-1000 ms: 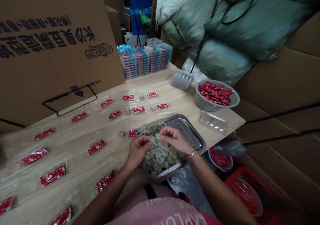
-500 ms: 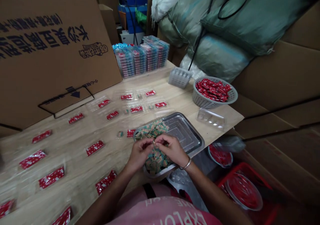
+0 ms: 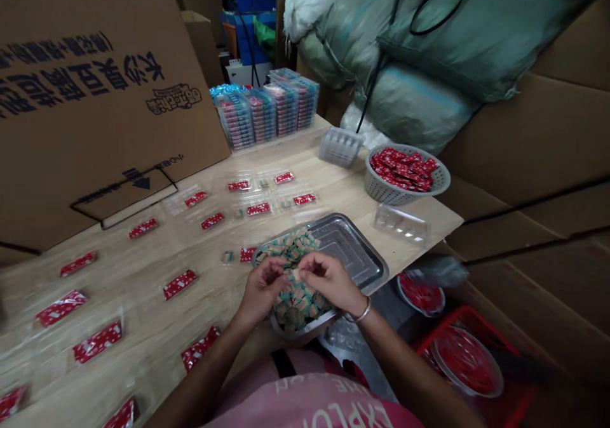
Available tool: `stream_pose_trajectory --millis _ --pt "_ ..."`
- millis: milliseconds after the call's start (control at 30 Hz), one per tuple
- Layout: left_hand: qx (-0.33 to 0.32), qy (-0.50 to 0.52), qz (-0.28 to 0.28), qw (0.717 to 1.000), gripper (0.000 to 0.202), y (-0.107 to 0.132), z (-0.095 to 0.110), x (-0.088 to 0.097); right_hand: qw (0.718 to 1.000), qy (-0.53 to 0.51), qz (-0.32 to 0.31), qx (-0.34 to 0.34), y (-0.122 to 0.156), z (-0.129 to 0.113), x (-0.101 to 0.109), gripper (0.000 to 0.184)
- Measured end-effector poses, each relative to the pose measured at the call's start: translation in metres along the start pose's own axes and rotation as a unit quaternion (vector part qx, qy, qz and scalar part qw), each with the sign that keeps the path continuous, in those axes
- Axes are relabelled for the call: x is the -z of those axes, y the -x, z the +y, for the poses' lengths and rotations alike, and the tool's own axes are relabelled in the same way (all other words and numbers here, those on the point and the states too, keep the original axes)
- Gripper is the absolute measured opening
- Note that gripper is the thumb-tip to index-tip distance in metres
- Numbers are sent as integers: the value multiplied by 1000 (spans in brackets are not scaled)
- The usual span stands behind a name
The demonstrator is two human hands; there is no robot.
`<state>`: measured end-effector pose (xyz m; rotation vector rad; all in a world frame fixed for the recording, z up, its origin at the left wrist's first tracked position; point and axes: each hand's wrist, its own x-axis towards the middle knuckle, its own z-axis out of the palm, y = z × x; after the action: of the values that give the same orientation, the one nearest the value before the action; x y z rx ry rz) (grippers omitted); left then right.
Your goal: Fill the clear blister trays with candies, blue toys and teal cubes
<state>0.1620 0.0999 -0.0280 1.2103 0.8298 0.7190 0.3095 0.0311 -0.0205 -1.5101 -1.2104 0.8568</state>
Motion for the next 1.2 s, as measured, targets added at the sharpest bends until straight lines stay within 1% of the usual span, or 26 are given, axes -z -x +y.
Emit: stream_pose_trajectory --millis 67,200,267,333,367,400,433,500,533,567,633,667,733,767,867,933,1033,1067,1133,1200 --pt "18 -5 -15 1000 22 1 3 0 998 -51 -33 -17 0 -1 -3 9" --pt "34 -10 -31 999 19 5 7 1 999 -41 -4 -7 1 2 -15 4" --pt "32 -1 -28 999 21 8 6 2 998 -54 -7 -8 2 6 -16 5" --pt "29 0 -15 999 21 9 4 4 996 -87 -24 -22 1 14 -11 10" --pt "28 -2 -5 1000 21 9 3 5 995 -96 -22 -31 0 18 -6 14" --pt "29 -2 3 1000 21 10 2 7 995 -90 -6 -34 -2 23 0 16" --pt "31 2 12 999 21 10 1 9 997 -66 23 -31 -3 27 7 17" --pt "45 22 18 999 23 10 0 12 997 15 76 -10 -7 34 18 15" --pt "57 35 18 998 24 10 0 14 995 54 82 2 -8 35 21 14" --pt "70 48 16 996 24 10 -1 15 994 87 70 12 -9 35 22 14" --pt "86 61 13 994 23 9 -2 16 991 132 6 29 -10 32 19 12" --pt "83 60 14 995 23 9 -3 15 987 151 -28 36 -11 30 16 11" --pt "56 40 23 997 23 10 -5 14 978 189 -77 46 -11 25 10 8" --pt "37 23 29 999 23 10 -5 13 973 205 -91 48 -10 23 8 7" --pt "-9 -23 48 999 23 13 -6 10 971 214 -93 58 -8 17 7 7" --pt "-26 -36 61 997 22 14 -6 8 980 172 -80 65 -5 12 8 7" --pt "-34 -37 69 996 20 14 -6 5 993 76 -75 55 -3 6 10 6" --pt "-31 -35 64 997 18 14 -6 4 994 71 -72 51 -3 6 11 7" --pt "-23 -29 54 998 15 13 -5 3 990 132 -43 37 -4 7 12 11" --pt "-10 -16 46 999 16 12 -4 3 978 210 -3 15 -3 9 14 17"
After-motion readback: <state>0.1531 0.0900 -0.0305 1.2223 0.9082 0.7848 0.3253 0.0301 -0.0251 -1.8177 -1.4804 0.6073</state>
